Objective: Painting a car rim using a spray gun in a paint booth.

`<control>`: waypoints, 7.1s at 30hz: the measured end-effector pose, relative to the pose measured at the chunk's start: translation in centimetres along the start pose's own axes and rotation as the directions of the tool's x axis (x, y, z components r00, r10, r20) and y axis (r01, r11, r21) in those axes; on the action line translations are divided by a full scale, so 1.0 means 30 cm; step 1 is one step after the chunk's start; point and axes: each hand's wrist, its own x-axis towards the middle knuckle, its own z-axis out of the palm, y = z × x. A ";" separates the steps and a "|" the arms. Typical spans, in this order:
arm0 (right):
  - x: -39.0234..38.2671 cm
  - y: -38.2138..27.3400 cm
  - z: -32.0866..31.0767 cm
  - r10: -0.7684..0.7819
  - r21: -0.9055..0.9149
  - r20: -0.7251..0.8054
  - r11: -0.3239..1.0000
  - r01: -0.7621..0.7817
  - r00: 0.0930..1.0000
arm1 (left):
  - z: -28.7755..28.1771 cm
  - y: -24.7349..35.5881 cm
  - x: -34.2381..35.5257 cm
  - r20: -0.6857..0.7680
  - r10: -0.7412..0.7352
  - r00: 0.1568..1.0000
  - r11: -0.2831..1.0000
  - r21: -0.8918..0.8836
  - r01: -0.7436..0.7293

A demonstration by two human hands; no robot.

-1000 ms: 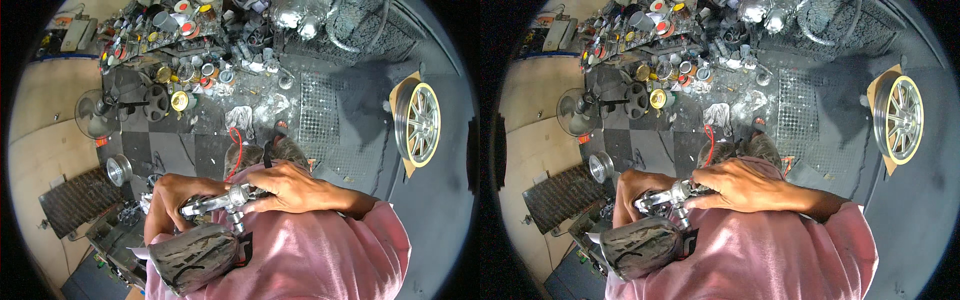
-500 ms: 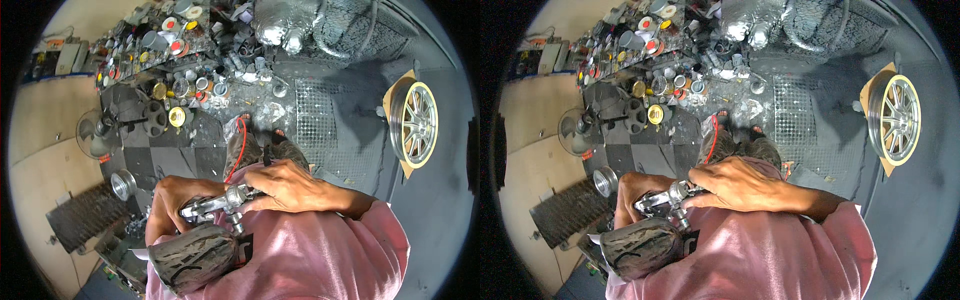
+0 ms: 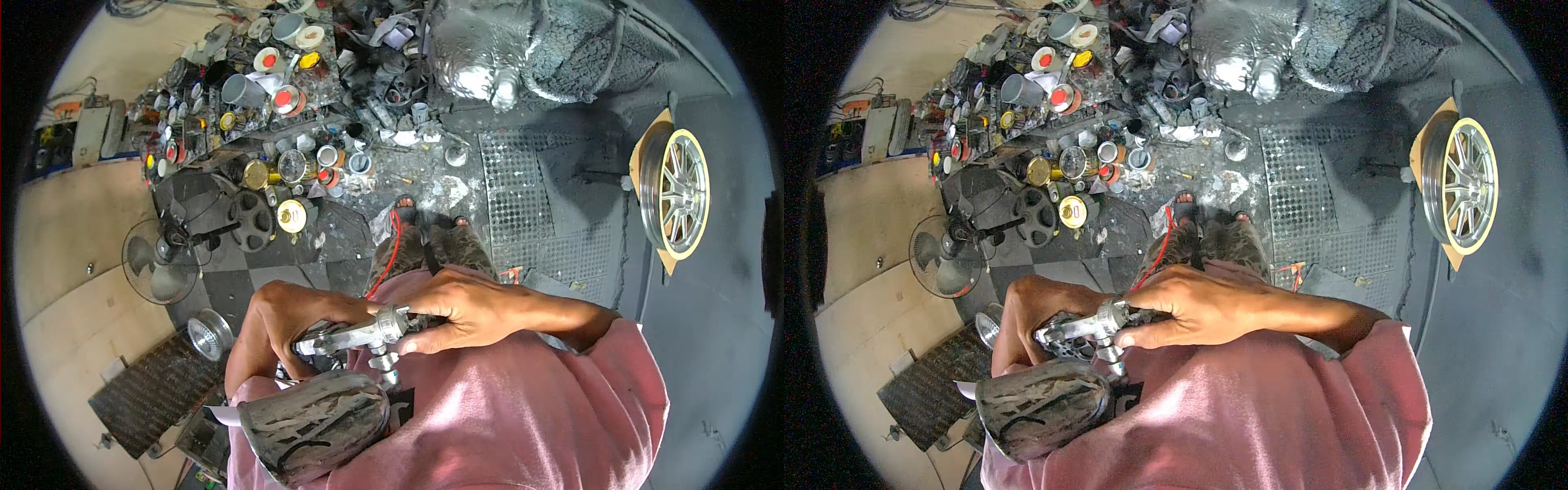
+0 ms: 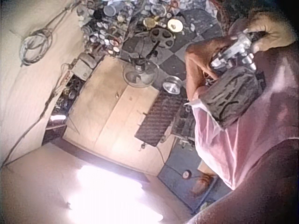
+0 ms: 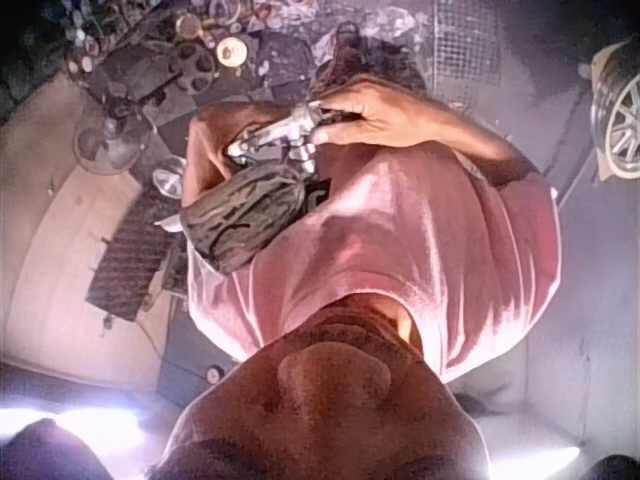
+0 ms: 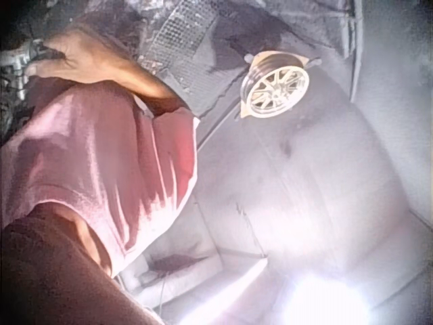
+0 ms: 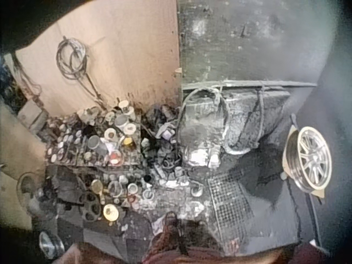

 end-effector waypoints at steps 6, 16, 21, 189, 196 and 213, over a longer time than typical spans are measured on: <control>0.075 0.027 0.033 -0.046 -0.473 -0.195 0.879 -0.053 0.980 | -0.055 -0.012 -0.120 0.002 -0.094 0.996 0.984 -0.150 0.094; 0.218 0.035 0.061 0.058 -0.541 -0.223 0.823 -0.173 0.973 | -0.054 0.075 -0.297 -0.202 -0.489 0.848 0.821 -0.436 0.370; 0.254 0.034 0.087 0.131 -0.567 -0.217 0.790 -0.234 0.967 | -0.107 -0.041 -0.324 -0.003 -0.018 1.000 0.991 -0.130 0.018; -1.408 0.083 0.441 -0.479 -0.027 -0.643 0.794 -0.607 -0.597 | 0.585 -0.445 1.880 0.204 -0.524 0.827 0.552 0.821 0.148; -1.483 0.042 0.261 -0.482 0.012 -0.543 0.815 -0.580 -0.688 | 0.531 -0.465 2.105 0.340 -0.508 0.792 0.641 0.763 0.084; -1.845 -0.705 -0.088 -0.523 0.057 -0.013 0.850 -0.523 -0.852 | 0.157 -0.491 2.549 0.609 -0.414 0.677 0.705 0.685 -0.185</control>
